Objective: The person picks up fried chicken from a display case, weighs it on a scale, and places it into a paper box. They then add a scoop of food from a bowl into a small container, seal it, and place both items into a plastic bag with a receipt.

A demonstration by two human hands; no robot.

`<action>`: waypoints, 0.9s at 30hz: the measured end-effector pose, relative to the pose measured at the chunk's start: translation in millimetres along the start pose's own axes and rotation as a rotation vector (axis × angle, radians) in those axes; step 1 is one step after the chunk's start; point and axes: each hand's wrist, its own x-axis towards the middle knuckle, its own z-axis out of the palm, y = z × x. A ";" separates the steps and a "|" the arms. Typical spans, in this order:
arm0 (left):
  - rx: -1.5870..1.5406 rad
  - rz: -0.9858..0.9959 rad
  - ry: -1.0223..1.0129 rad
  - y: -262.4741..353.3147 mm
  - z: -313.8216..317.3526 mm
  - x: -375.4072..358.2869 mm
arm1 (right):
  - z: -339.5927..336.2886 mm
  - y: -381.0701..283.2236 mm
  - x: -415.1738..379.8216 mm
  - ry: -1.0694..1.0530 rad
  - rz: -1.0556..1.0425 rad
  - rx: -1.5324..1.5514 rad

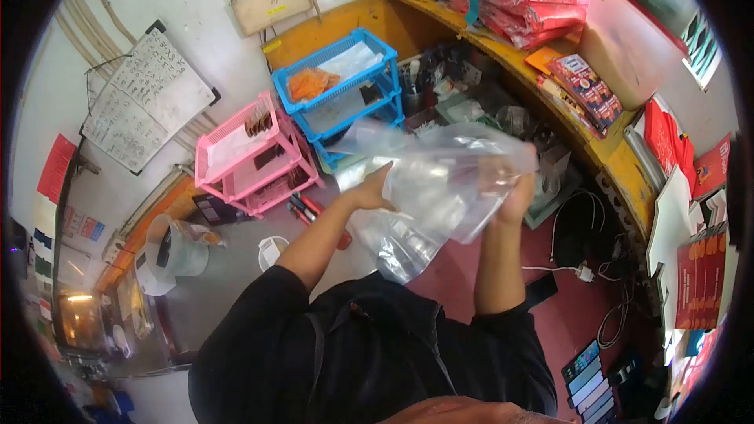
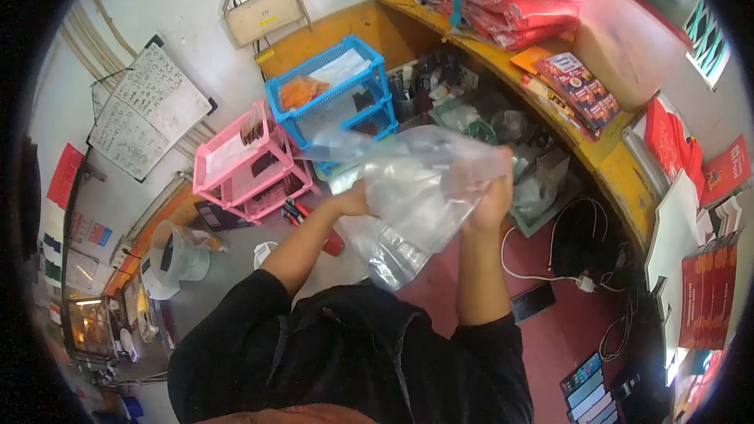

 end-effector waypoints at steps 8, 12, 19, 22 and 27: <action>-1.068 0.505 0.203 101.7 -62.3 -88.8 | -10.5 42.6 -10.8 0.007 0.249 0.367; -1.459 0.492 0.350 110.9 -86.3 -131.9 | -6.7 66.4 -29.6 0.047 0.234 0.335; -1.717 0.481 0.323 93.8 -107.2 -177.9 | -27.3 99.9 -48.9 -0.049 0.305 0.067; -1.520 0.069 0.535 99.4 -94.3 -175.4 | 0.1 113.4 -77.4 0.016 0.371 -0.145; -1.376 0.078 0.812 52.1 -114.5 -179.8 | -32.4 147.4 -116.6 -0.644 0.927 -0.761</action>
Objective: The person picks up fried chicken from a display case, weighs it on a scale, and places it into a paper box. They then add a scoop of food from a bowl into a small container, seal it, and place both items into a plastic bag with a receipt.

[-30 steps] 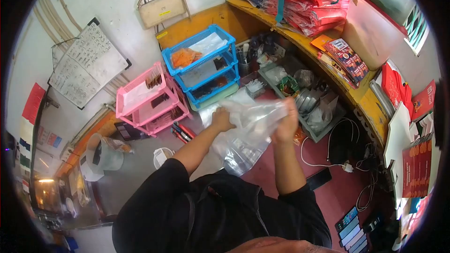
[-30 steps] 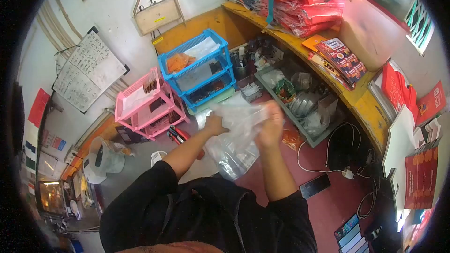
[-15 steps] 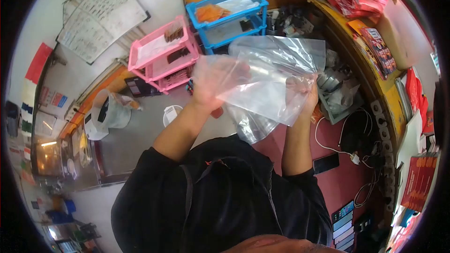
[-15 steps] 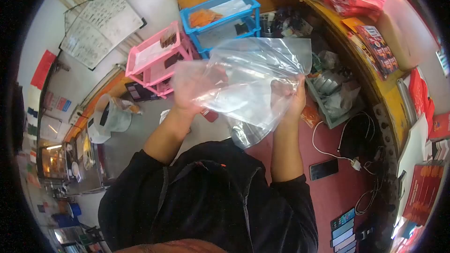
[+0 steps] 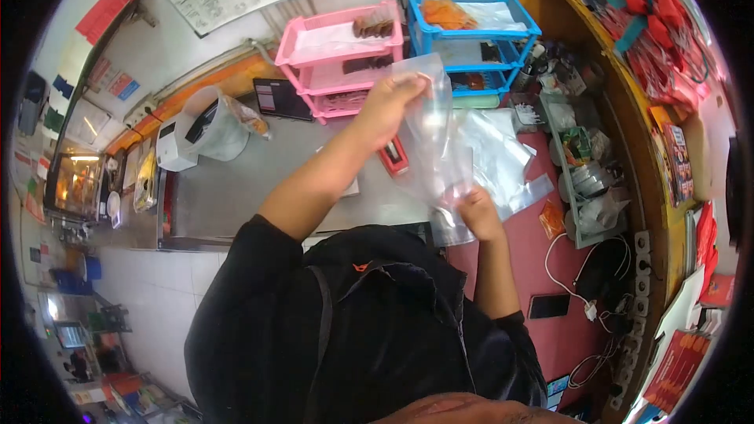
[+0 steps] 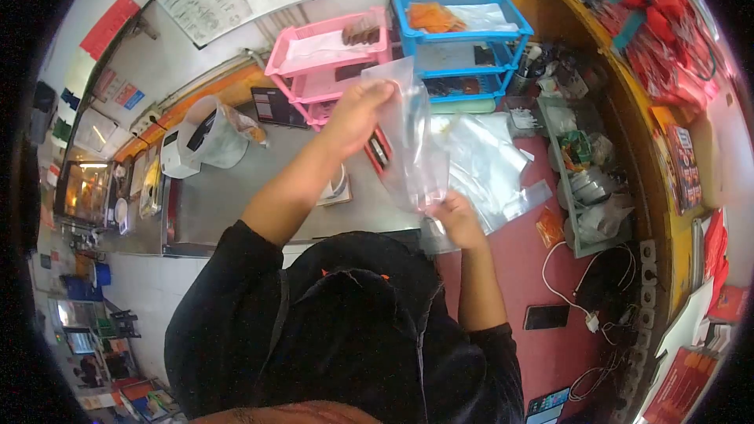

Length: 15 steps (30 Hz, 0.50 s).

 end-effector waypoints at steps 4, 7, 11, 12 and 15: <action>0.128 0.144 -0.129 80.5 -80.6 -0.8 | 37.5 -15.4 6.3 0.066 -0.179 -0.066; 0.302 0.264 -0.187 152.7 -132.4 -30.8 | 38.4 -63.2 31.0 0.376 -0.534 -0.183; 0.342 0.294 -0.277 215.7 -199.7 -76.3 | 123.0 -177.3 96.9 0.076 -0.771 -0.379; 0.357 0.306 -0.297 227.4 -209.0 -87.9 | 152.6 -197.3 115.2 -0.004 -0.739 -0.497; 0.400 0.341 -0.335 259.0 -236.2 -126.0 | 233.9 -220.2 175.3 -0.162 -0.724 -0.506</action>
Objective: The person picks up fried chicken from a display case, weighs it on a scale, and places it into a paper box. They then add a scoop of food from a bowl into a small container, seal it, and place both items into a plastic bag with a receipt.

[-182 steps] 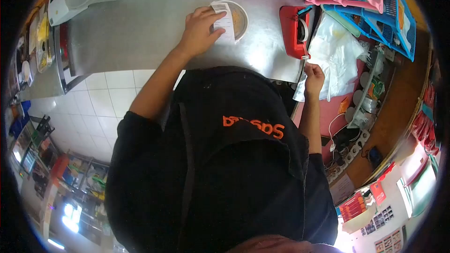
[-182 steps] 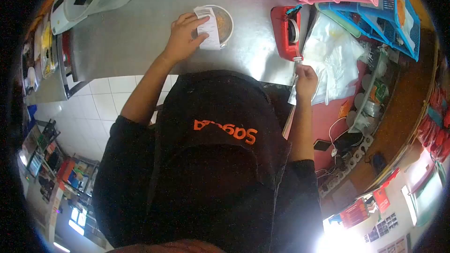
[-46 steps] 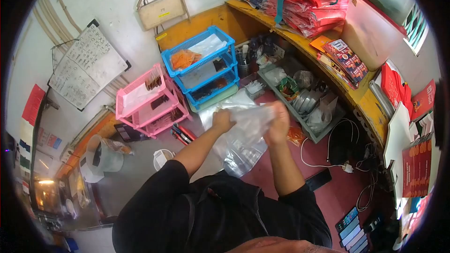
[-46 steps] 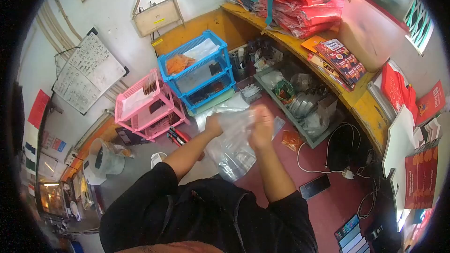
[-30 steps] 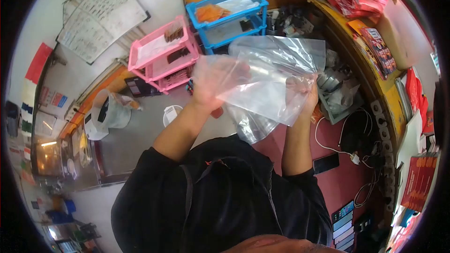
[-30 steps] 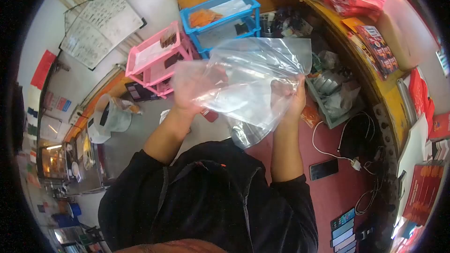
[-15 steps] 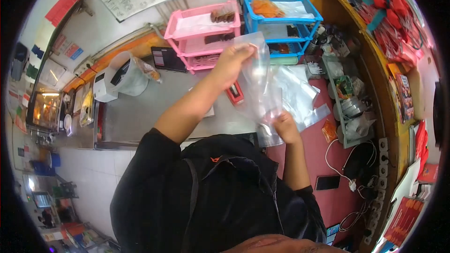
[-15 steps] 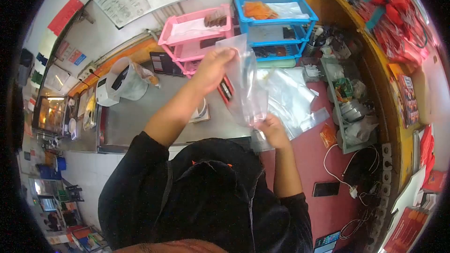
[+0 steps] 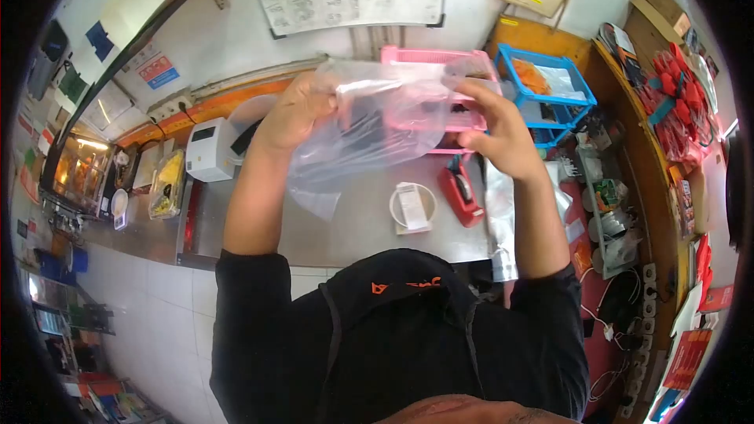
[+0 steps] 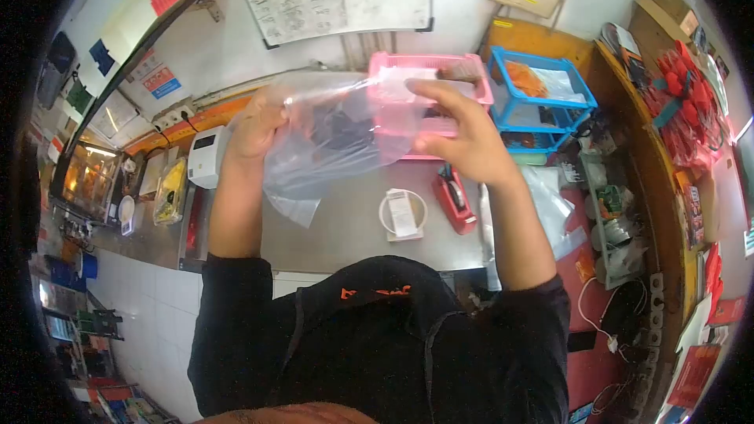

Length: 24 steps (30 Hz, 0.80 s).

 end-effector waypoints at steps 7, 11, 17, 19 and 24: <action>0.109 -0.050 0.032 29.0 -99.7 -99.3 | 119.1 28.8 84.9 -0.473 0.411 0.566; 0.183 -0.076 -0.037 35.2 -127.6 -122.4 | 189.7 45.1 93.0 -0.395 0.346 0.588; 0.318 -0.124 0.041 9.1 -150.5 -144.8 | 254.1 64.8 92.9 -0.186 0.435 0.754; 0.357 -0.065 0.080 -6.0 -160.8 -154.0 | 244.6 75.6 90.0 -0.222 0.494 0.707; 0.271 -0.278 0.176 -30.7 -166.8 -184.0 | 254.4 80.0 80.4 -0.197 0.613 0.698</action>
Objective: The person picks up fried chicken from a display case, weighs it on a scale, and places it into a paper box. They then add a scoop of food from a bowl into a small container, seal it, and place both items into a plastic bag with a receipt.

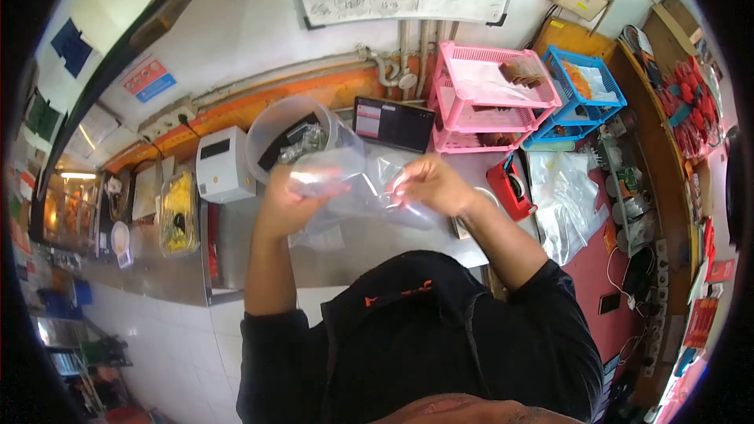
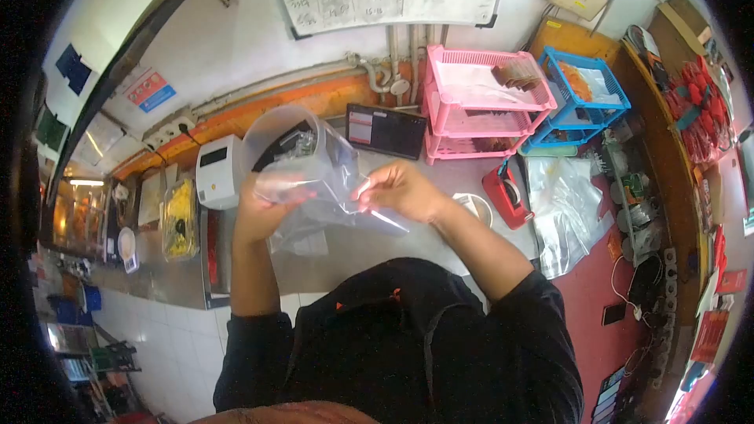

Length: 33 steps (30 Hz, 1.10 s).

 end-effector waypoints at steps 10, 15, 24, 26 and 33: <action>0.557 0.206 -0.170 7.6 29.9 15.2 | 36.0 23.6 11.2 -0.046 -0.133 -0.595; 0.440 0.344 0.253 -13.8 52.4 16.0 | 23.2 42.3 11.0 0.121 -0.084 -0.207; -0.385 -0.375 -0.068 -76.3 99.5 -12.3 | 33.4 86.2 4.8 0.292 0.077 -0.103; -0.337 -0.462 -0.111 -66.5 100.8 -10.5 | 37.1 92.7 0.4 0.368 0.049 -0.322; -0.675 -0.515 0.157 -116.0 110.7 -16.2 | 27.9 110.6 -5.9 0.357 0.110 -0.275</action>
